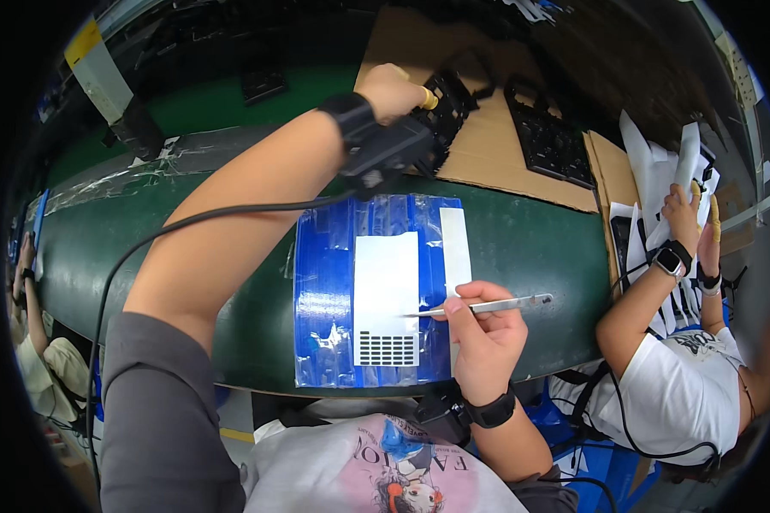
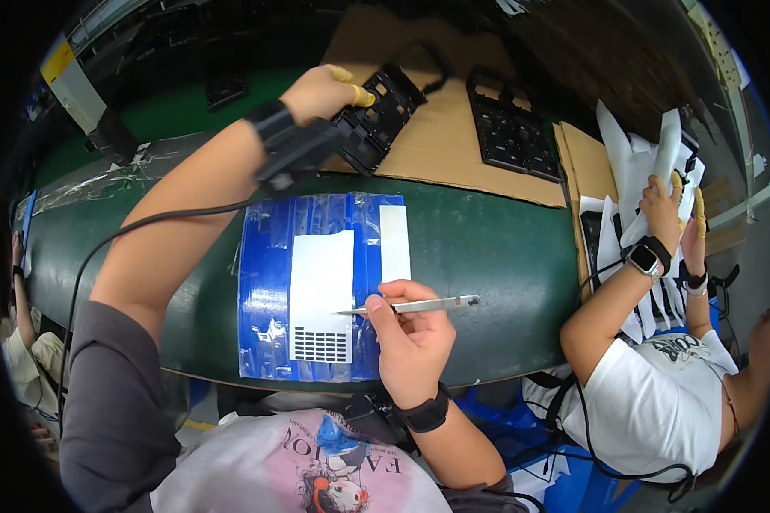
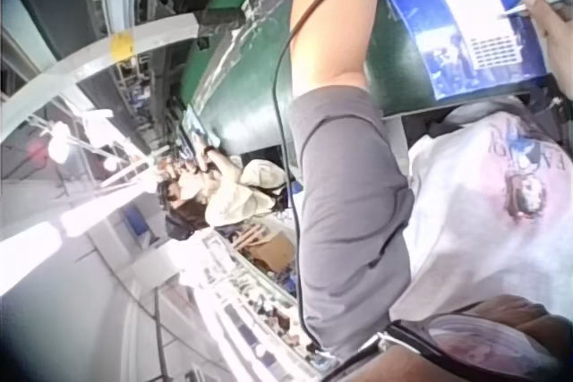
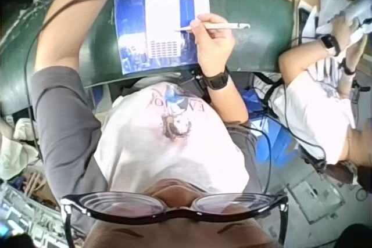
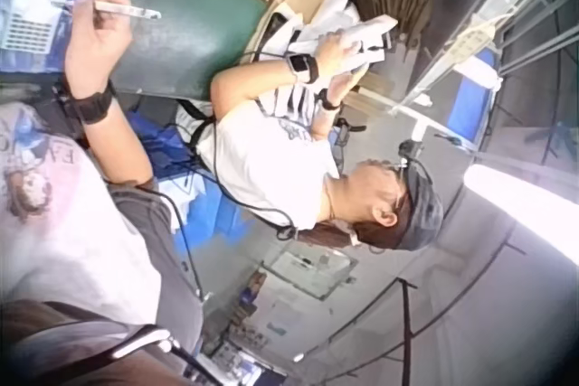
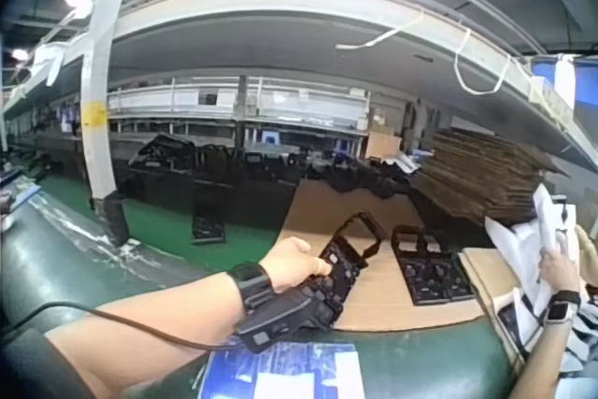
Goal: Assemble small plastic components into a black housing using tweezers and manual precision.
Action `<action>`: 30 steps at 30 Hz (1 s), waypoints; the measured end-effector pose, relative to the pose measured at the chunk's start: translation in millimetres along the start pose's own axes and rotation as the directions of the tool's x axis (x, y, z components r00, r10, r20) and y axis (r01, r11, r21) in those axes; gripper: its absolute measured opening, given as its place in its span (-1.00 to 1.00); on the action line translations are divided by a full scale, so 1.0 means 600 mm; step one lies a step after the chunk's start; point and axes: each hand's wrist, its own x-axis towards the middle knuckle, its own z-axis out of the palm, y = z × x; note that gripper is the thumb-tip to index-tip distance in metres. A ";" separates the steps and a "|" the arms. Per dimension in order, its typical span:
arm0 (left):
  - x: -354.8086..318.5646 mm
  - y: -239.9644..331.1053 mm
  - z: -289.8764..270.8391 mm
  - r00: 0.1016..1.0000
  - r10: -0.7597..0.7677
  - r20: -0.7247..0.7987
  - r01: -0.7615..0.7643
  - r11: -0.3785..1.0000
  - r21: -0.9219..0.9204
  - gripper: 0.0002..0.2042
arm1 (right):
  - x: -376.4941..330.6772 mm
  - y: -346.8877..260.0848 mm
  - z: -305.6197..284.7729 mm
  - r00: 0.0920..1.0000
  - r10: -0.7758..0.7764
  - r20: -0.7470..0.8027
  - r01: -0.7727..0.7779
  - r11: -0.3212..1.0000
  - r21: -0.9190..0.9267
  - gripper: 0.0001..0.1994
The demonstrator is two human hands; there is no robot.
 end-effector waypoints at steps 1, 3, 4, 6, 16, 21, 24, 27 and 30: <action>-0.016 0.006 -0.018 0.972 -0.115 0.204 0.137 0.985 -0.102 -0.88 | -0.006 0.002 -0.001 1.000 0.005 0.003 -0.005 1.000 -0.019 -0.83; -0.096 0.029 -0.016 0.970 -0.152 0.189 0.233 0.796 -0.559 -0.90 | -0.013 0.002 -0.014 1.000 0.028 -0.008 -0.028 1.000 0.005 -0.82; -0.123 0.029 -0.019 0.975 -0.068 0.213 0.186 0.777 -0.601 -0.90 | -0.018 0.002 -0.022 0.999 0.030 -0.020 -0.030 0.999 -0.012 -0.82; -0.187 0.033 -0.038 0.971 0.040 0.236 0.137 0.715 -0.685 -0.84 | -0.026 -0.006 -0.021 0.999 0.038 -0.029 -0.039 0.999 -0.031 -0.82; -0.348 0.004 -0.043 1.000 -0.024 0.005 0.020 0.716 -0.698 -0.62 | -0.029 0.010 -0.024 0.998 -0.003 -0.067 0.000 0.999 -0.051 -0.82; -0.362 -0.013 -0.029 0.997 -0.048 -0.061 -0.020 0.600 -0.800 -0.61 | -0.027 0.011 -0.026 0.999 0.008 -0.042 -0.009 1.000 -0.030 -0.83; -0.363 -0.031 -0.019 0.995 -0.096 -0.009 0.048 0.577 -0.815 -0.60 | -0.028 0.010 -0.024 0.998 0.028 -0.061 -0.029 0.999 -0.026 -0.82; -0.366 -0.037 -0.010 0.988 -0.148 0.049 0.124 0.553 -0.824 -0.60 | -0.023 0.001 -0.029 0.993 0.017 -0.116 -0.009 0.998 0.069 -0.80; -0.368 -0.037 -0.007 0.976 -0.127 0.175 0.215 0.493 -0.843 -0.55 | -0.021 -0.027 -0.013 0.995 -0.056 -0.082 0.069 0.984 0.165 -0.76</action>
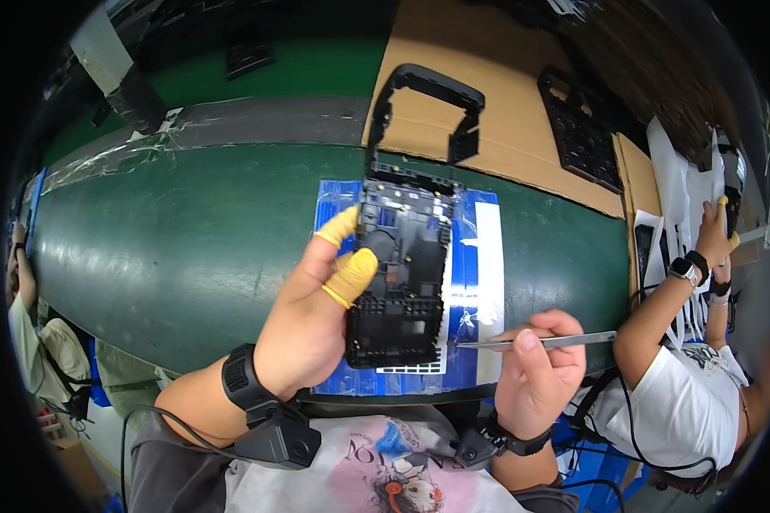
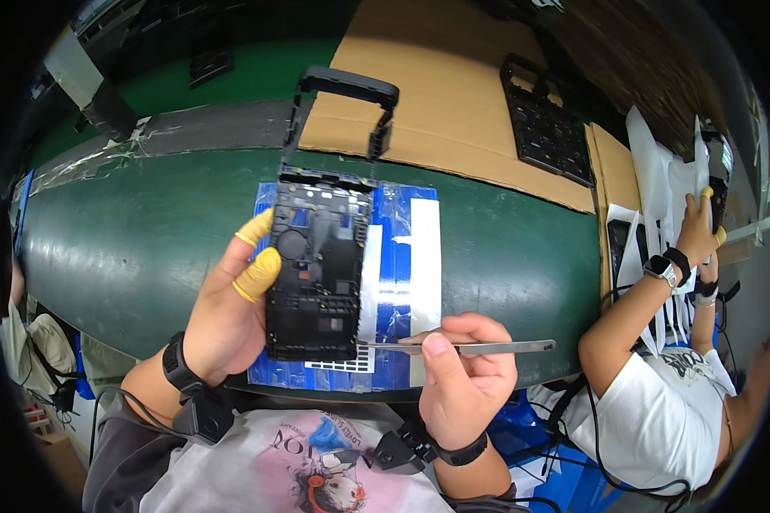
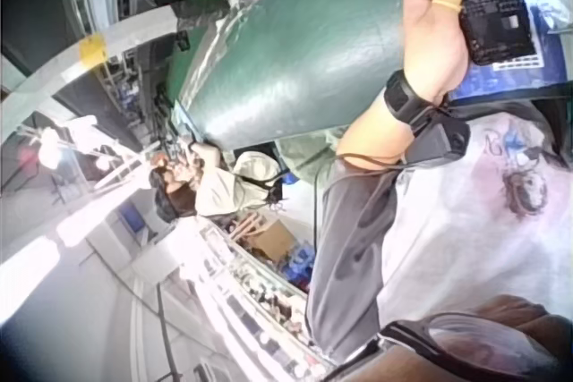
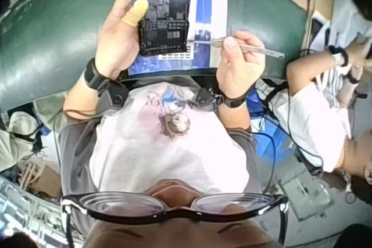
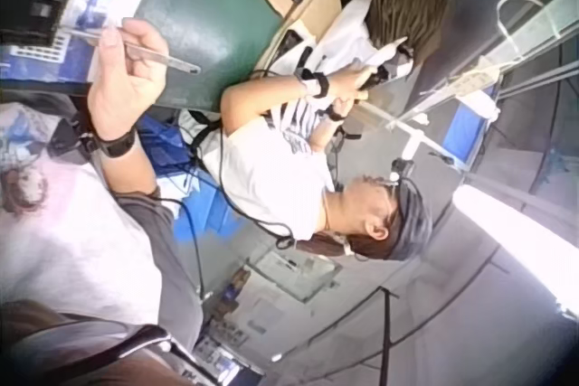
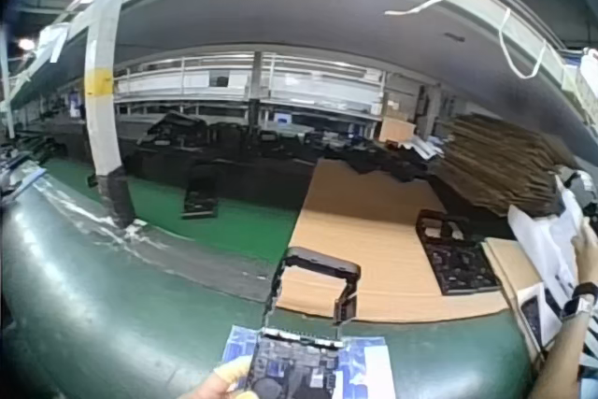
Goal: Assemble small plastic components into a black housing using tweezers and manual precision.
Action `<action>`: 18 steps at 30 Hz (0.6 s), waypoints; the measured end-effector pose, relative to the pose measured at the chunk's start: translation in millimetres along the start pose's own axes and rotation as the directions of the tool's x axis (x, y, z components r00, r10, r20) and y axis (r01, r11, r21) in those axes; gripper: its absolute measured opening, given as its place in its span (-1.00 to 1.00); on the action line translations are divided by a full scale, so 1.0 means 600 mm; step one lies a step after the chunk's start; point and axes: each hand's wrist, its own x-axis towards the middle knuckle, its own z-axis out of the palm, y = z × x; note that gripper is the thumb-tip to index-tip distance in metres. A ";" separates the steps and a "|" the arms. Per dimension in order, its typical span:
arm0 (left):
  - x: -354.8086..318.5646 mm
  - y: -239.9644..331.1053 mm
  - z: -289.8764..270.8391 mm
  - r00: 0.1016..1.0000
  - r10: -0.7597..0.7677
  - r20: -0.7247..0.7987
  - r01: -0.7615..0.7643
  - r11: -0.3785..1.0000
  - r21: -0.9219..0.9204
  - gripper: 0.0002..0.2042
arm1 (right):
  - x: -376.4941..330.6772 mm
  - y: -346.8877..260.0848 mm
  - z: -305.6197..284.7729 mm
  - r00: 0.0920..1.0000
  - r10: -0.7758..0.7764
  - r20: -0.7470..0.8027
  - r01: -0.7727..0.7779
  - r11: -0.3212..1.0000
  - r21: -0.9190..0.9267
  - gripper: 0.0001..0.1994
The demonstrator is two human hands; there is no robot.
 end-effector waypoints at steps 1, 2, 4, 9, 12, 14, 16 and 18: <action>-0.002 0.001 0.002 1.000 0.000 -0.004 0.000 1.000 0.001 -0.55 | 0.000 -0.005 0.013 1.000 -0.013 0.025 0.013 1.000 0.022 -0.75; -0.005 0.003 0.005 1.000 -0.030 0.004 0.030 0.999 -0.029 -0.55 | 0.000 -0.004 0.023 0.998 -0.019 0.058 0.019 1.000 0.016 -0.74; -0.007 0.004 0.009 0.998 -0.065 0.013 0.066 0.994 -0.088 -0.55 | 0.000 0.003 0.044 0.995 -0.011 0.094 0.010 1.000 0.013 -0.74; -0.012 0.004 0.008 0.999 -0.048 0.012 0.049 0.993 -0.106 -0.56 | 0.000 0.013 0.062 0.994 0.039 0.105 -0.040 0.999 0.007 -0.76; -0.016 0.003 0.007 0.999 -0.047 0.016 0.048 0.993 -0.112 -0.56 | -0.003 0.016 0.070 0.993 0.022 0.112 -0.022 1.000 -0.003 -0.77; -0.018 0.003 0.007 0.999 -0.036 0.018 0.038 0.993 -0.115 -0.56 | -0.004 0.018 0.071 0.994 0.013 0.111 -0.012 1.000 -0.008 -0.77; -0.018 0.005 0.007 0.999 -0.028 0.026 0.031 0.989 -0.144 -0.56 | -0.003 0.021 0.069 0.994 0.013 0.110 -0.008 0.999 -0.047 -0.77; -0.017 0.004 0.004 0.999 -0.027 0.027 0.031 0.989 -0.145 -0.56 | -0.002 0.023 0.071 0.994 0.013 0.112 -0.011 1.000 -0.018 -0.77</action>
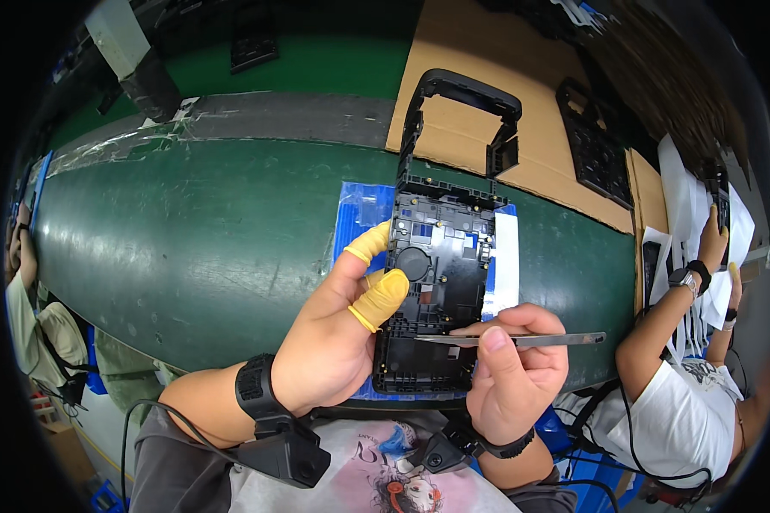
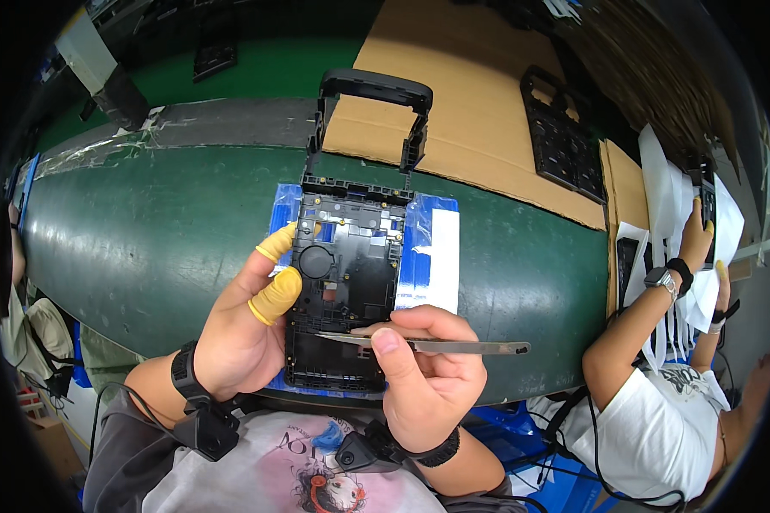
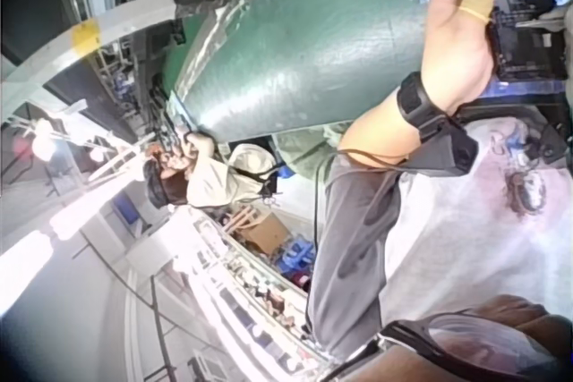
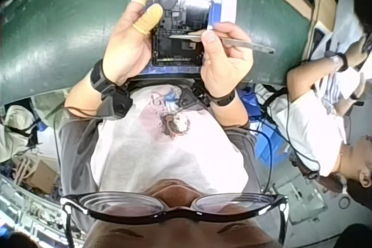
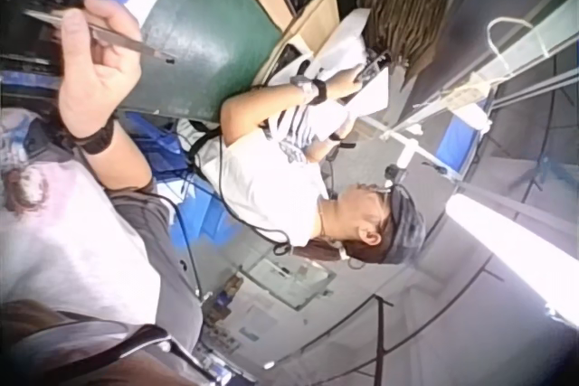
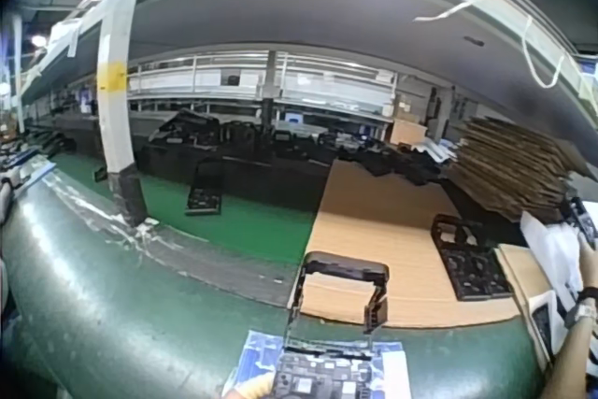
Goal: Assemble small plastic components into a black housing using tweezers and manual precision.
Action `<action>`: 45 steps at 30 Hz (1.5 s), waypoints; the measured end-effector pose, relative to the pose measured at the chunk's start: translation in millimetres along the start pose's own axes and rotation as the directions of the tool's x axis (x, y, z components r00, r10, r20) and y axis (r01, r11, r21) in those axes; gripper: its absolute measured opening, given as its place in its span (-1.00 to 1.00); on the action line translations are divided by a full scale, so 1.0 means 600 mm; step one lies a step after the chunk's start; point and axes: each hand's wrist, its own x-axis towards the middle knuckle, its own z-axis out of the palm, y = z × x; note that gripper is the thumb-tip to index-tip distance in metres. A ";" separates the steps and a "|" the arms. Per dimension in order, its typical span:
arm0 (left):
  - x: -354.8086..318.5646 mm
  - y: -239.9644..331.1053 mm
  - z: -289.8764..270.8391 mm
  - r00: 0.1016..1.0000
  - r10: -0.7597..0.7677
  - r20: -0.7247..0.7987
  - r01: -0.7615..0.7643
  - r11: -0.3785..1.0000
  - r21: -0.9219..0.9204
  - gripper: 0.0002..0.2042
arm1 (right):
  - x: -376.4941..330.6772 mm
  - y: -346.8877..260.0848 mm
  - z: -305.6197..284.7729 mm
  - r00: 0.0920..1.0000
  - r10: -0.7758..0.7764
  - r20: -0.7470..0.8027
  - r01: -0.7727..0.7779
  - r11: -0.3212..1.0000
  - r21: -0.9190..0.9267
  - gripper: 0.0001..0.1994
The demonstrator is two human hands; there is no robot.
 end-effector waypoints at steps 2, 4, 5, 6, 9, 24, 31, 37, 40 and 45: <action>0.002 -0.001 -0.003 1.000 0.000 0.000 0.000 1.000 -0.001 -0.55 | 0.002 0.002 0.001 1.000 0.001 0.003 -0.001 1.000 0.030 -0.77; 0.000 0.000 0.000 1.000 0.010 -0.013 -0.010 1.000 0.005 -0.56 | 0.002 -0.003 0.001 1.000 0.002 0.006 -0.002 1.000 0.011 -0.77; -0.001 0.001 0.001 1.000 0.013 -0.013 -0.013 1.000 0.006 -0.56 | 0.002 -0.005 0.002 1.000 0.001 0.008 -0.001 1.000 0.012 -0.77; 0.000 0.001 0.000 1.000 0.016 -0.014 -0.016 1.000 0.009 -0.56 | 0.003 -0.003 0.003 1.000 0.002 0.004 -0.002 1.000 0.011 -0.77; 0.002 0.003 0.000 1.000 0.016 -0.010 -0.016 1.000 -0.004 -0.57 | 0.005 -0.003 0.007 1.000 0.012 -0.010 -0.012 1.000 0.001 -0.76; -0.002 0.010 -0.006 0.997 0.073 0.037 -0.078 0.982 0.170 -0.27 | 0.006 -0.007 -0.005 0.996 -0.080 -0.045 0.082 0.996 0.028 -0.76; -0.008 0.031 0.000 0.944 0.329 -0.026 -0.324 0.938 0.122 -0.41 | -0.013 0.000 -0.058 0.984 0.056 -0.168 -0.085 0.981 -0.174 -0.77; 0.002 0.031 0.001 0.964 0.228 -0.139 -0.224 0.973 0.047 -0.59 | -0.020 0.019 -0.073 0.988 0.051 -0.147 -0.080 0.977 -0.199 -0.80; 0.009 0.027 -0.002 0.957 0.232 -0.172 -0.203 0.964 0.173 -0.56 | -0.019 0.019 -0.071 0.991 0.053 -0.123 -0.078 0.975 -0.209 -0.81; 0.012 0.024 0.006 0.938 0.284 -0.199 -0.246 0.949 0.197 -0.60 | -0.018 0.015 -0.068 0.989 0.097 -0.112 -0.121 0.965 -0.231 -0.81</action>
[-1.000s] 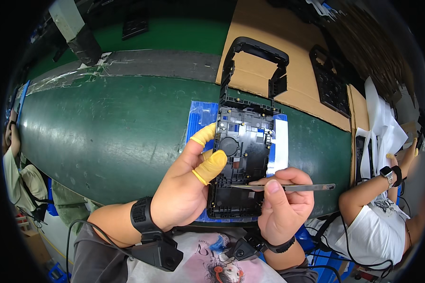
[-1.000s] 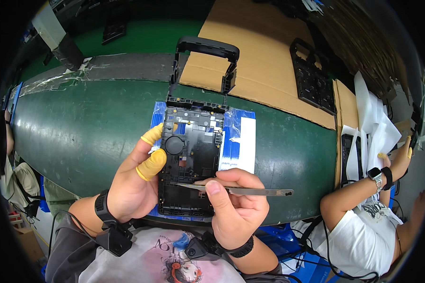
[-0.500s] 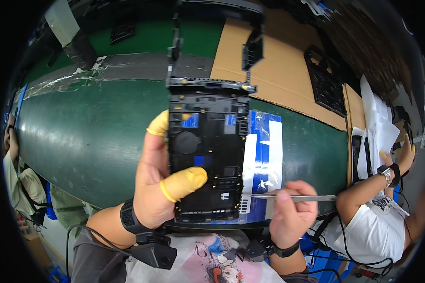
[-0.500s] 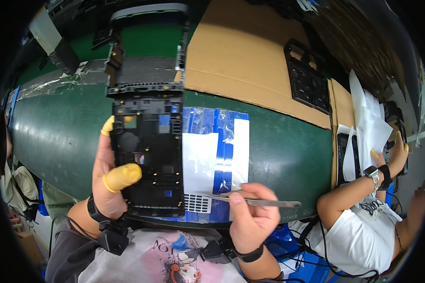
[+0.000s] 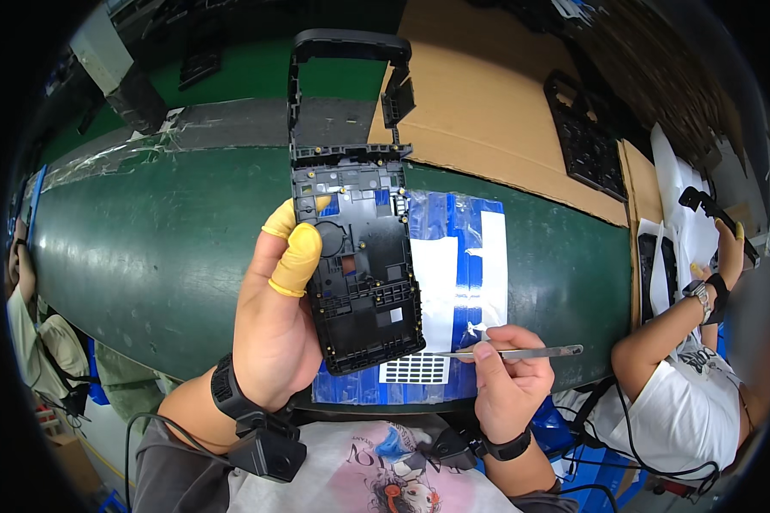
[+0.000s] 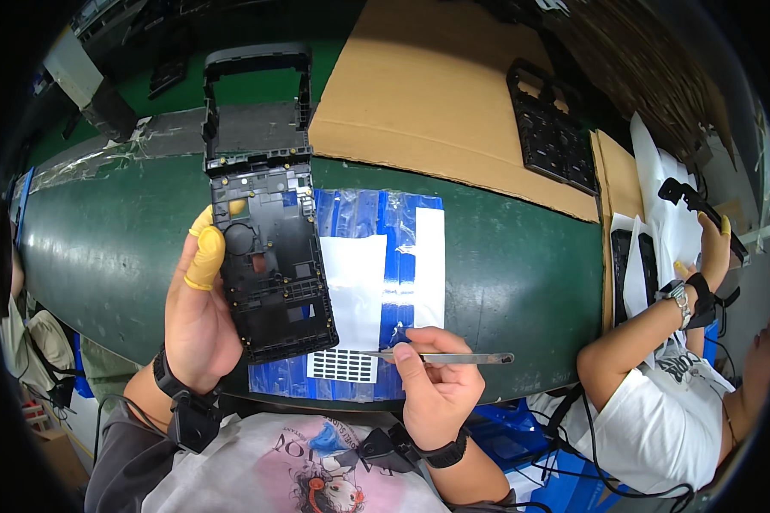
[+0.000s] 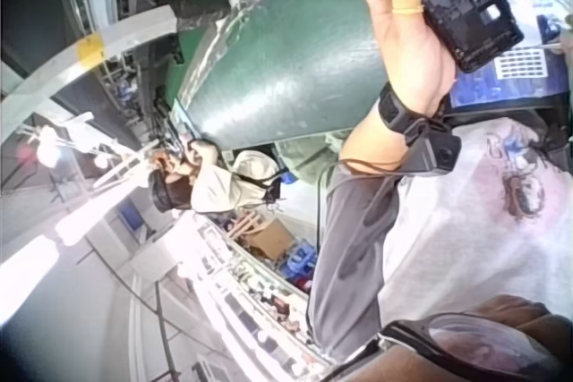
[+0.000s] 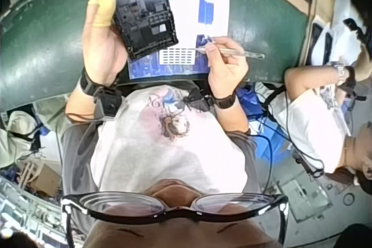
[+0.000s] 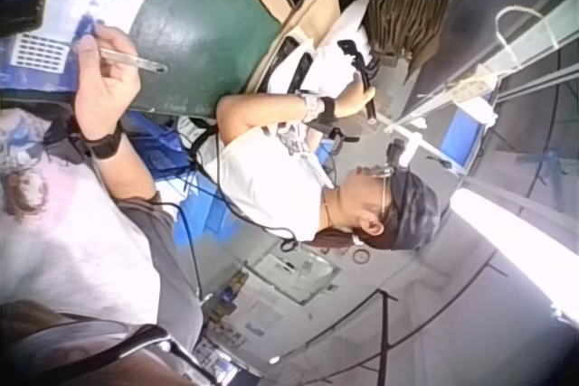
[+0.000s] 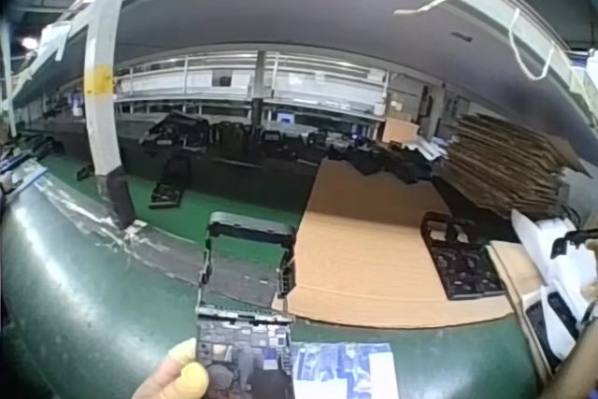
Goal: Assemble small plastic components into a black housing using tweezers and manual precision.
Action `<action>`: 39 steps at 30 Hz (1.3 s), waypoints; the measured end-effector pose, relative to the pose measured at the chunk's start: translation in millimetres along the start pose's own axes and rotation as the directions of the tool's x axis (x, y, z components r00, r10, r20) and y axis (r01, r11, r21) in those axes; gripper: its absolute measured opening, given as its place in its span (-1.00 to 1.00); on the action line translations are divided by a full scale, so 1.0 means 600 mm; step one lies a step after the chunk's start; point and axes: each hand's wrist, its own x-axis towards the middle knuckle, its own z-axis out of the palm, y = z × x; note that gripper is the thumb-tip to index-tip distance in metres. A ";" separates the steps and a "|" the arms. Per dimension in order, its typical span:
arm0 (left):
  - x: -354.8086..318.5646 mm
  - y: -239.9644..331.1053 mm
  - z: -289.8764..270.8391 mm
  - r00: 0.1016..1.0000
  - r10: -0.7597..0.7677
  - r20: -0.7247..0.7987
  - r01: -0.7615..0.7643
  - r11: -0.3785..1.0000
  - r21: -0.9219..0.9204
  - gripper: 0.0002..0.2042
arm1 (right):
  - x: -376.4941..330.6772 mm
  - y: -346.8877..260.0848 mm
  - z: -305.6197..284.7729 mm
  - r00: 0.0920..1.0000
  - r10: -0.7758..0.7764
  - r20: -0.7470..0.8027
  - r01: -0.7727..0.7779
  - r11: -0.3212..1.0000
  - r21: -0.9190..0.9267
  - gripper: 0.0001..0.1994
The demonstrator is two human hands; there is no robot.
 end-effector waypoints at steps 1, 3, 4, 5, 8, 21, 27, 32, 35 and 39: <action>0.000 0.000 -0.002 1.000 0.001 -0.002 -0.001 1.000 0.000 -0.60 | 0.000 0.000 0.000 1.000 0.001 0.002 -0.001 1.000 0.000 -0.81; 0.001 -0.001 -0.007 0.998 -0.037 0.045 0.037 0.999 -0.014 -0.62 | 0.000 0.001 0.001 1.000 -0.002 -0.010 0.002 1.000 -0.002 -0.80; 0.001 -0.002 -0.008 0.999 -0.034 0.042 0.035 0.999 -0.014 -0.62 | 0.001 -0.001 0.000 1.000 -0.002 -0.006 0.002 1.000 -0.001 -0.80; 0.002 -0.003 -0.007 0.997 -0.057 0.056 0.062 0.995 -0.084 -0.65 | 0.002 -0.005 -0.002 1.000 -0.005 -0.029 0.006 1.000 0.017 -0.80; 0.000 -0.005 -0.003 0.994 -0.105 0.041 0.111 0.979 -0.172 -0.69 | 0.010 -0.021 -0.009 0.997 -0.067 -0.047 0.072 0.992 0.100 -0.77; -0.014 -0.019 -0.007 0.952 -0.271 0.143 0.292 0.943 -0.156 -0.64 | 0.040 -0.030 0.081 0.982 -0.091 0.163 0.052 0.972 0.228 -0.75; -0.011 -0.017 -0.011 0.940 -0.308 0.146 0.332 0.925 -0.184 -0.64 | 0.039 -0.028 0.097 0.994 -0.094 0.060 0.084 0.984 0.154 -0.76; -0.011 -0.018 -0.014 0.943 -0.293 0.158 0.321 0.925 -0.200 -0.66 | 0.040 -0.027 0.097 0.993 -0.104 0.059 0.095 0.985 0.145 -0.76; -0.011 -0.018 -0.014 0.941 -0.301 0.153 0.329 0.920 -0.214 -0.66 | 0.040 -0.027 0.098 0.994 -0.090 0.064 0.081 0.989 0.123 -0.76; -0.012 -0.019 -0.018 0.942 -0.286 0.174 0.319 0.925 -0.207 -0.67 | 0.041 -0.019 0.095 0.989 -0.113 0.090 0.096 0.979 0.178 -0.76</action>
